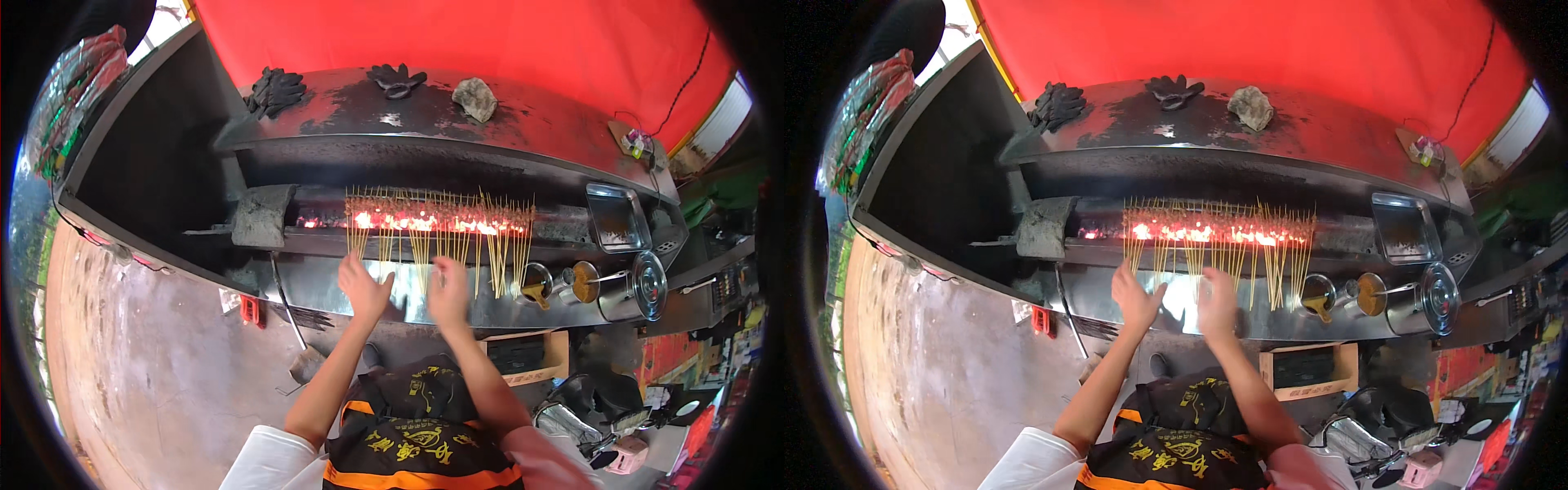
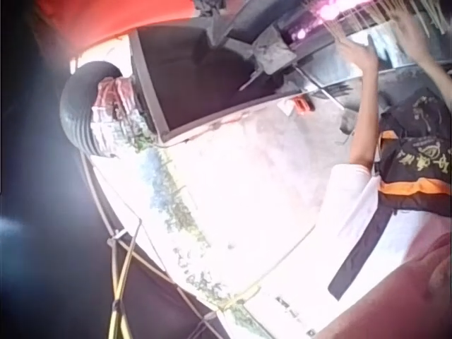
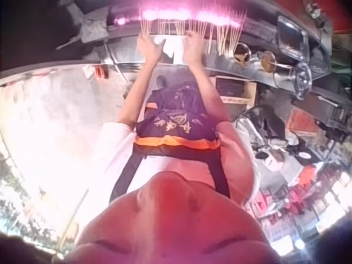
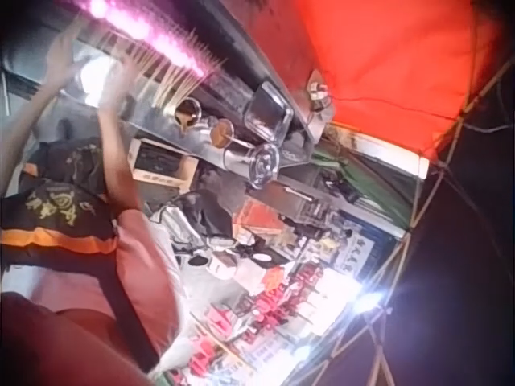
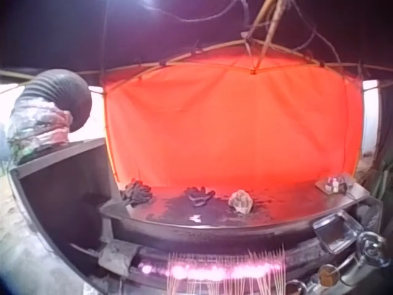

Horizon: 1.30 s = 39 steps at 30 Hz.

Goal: Grilling and flipping multiple meat skewers on a charcoal grill at a street food stall.

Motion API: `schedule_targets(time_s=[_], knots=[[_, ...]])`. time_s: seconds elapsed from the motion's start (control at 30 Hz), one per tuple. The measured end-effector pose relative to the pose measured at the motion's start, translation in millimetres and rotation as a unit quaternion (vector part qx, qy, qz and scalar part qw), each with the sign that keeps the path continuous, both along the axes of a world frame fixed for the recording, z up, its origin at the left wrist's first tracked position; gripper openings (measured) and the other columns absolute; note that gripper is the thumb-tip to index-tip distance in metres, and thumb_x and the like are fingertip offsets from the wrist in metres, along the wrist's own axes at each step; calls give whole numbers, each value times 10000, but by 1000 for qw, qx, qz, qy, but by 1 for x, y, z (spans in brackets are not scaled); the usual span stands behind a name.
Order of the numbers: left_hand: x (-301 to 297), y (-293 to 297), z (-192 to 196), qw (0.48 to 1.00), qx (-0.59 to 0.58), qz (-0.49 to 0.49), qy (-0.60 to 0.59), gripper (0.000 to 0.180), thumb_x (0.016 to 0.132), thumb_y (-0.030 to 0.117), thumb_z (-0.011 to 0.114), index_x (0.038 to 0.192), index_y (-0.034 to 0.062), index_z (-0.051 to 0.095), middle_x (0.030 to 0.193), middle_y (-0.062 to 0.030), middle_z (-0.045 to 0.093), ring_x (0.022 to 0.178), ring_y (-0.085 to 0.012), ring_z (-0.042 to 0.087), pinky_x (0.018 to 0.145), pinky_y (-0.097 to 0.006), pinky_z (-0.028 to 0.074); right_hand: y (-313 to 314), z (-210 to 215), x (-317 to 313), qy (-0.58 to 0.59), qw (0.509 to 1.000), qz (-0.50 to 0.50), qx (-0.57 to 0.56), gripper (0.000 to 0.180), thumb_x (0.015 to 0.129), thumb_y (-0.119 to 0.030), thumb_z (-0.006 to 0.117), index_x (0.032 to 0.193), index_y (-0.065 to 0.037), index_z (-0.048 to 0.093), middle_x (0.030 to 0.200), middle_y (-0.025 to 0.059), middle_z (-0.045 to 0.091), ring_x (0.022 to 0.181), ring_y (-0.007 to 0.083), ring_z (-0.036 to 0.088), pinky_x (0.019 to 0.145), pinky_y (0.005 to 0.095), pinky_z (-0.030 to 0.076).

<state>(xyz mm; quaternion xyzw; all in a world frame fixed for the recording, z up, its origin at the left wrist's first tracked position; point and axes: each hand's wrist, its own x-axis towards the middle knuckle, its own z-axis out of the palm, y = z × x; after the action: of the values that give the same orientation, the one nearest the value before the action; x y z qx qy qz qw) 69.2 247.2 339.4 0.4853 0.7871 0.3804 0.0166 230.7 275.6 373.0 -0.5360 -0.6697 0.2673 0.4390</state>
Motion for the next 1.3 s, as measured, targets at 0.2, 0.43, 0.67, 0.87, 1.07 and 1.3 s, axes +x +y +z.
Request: schedule_targets(time_s=[0.2, 0.43, 0.67, 0.87, 1.07, 1.3], knots=[[-16, 14, -13, 996, -68, -49, 19, 1035, 591, 252, 789, 1417, 63, 193, 1353, -242, 283, 1303, -425, 206, 1054, -529, 168, -1, -32, -80, -248, 965, -7, 85, 515, 725, -39, 609, 1208, 25, 442, 1182, 220, 465, 1138, 383, 423, 970, 467, 331], [-32, 11, -7, 986, -124, -108, 29, 1027, 595, 166, 742, 1441, 127, 161, 1377, -226, 267, 1334, -400, 183, 1081, -532, 137, 4, -69, -74, -333, 931, -143, 35, 615, 680, -55, 620, 1245, 51, 402, 1263, 262, 387, 1196, 403, 352, 1020, 485, 262], [-57, 4, -17, 988, -134, -68, -27, 1026, 613, 144, 720, 1440, 100, 115, 1345, -255, 286, 1297, -386, 249, 1041, -513, 213, 2, -64, -52, -326, 908, -256, -62, 820, 656, -192, 734, 1314, 55, 313, 1298, 280, 357, 1220, 407, 332, 1034, 482, 245], [-61, 8, -20, 953, -201, -55, -221, 1033, 660, 123, 698, 1420, 18, 7, 1166, -323, 453, 1069, -439, 494, 898, -462, 416, 7, -63, -50, -320, 900, -269, -119, 914, 657, -234, 760, 1361, 33, 241, 1309, 269, 340, 1184, 406, 374, 988, 465, 327], [-71, 29, -57, 923, -223, -39, -311, 675, 667, 130, 665, 1165, -94, 269, 931, -340, 591, 915, -470, 589, 831, -452, 475, 17, -57, -59, -252, 916, -255, -182, 928, 706, -210, 720, 1402, 7, 147, 1284, 282, 339, 1118, 406, 457, 927, 445, 419], [-66, 34, -52, 947, -228, -46, -222, 583, 724, 219, 592, 1057, -167, 309, 884, -334, 606, 885, -435, 618, 804, -441, 492, 34, -65, -50, -206, 897, -257, -294, 511, 784, -113, 602, 1200, 24, 339, 1056, 270, 583, 972, 398, 602, 814, 446, 498]])
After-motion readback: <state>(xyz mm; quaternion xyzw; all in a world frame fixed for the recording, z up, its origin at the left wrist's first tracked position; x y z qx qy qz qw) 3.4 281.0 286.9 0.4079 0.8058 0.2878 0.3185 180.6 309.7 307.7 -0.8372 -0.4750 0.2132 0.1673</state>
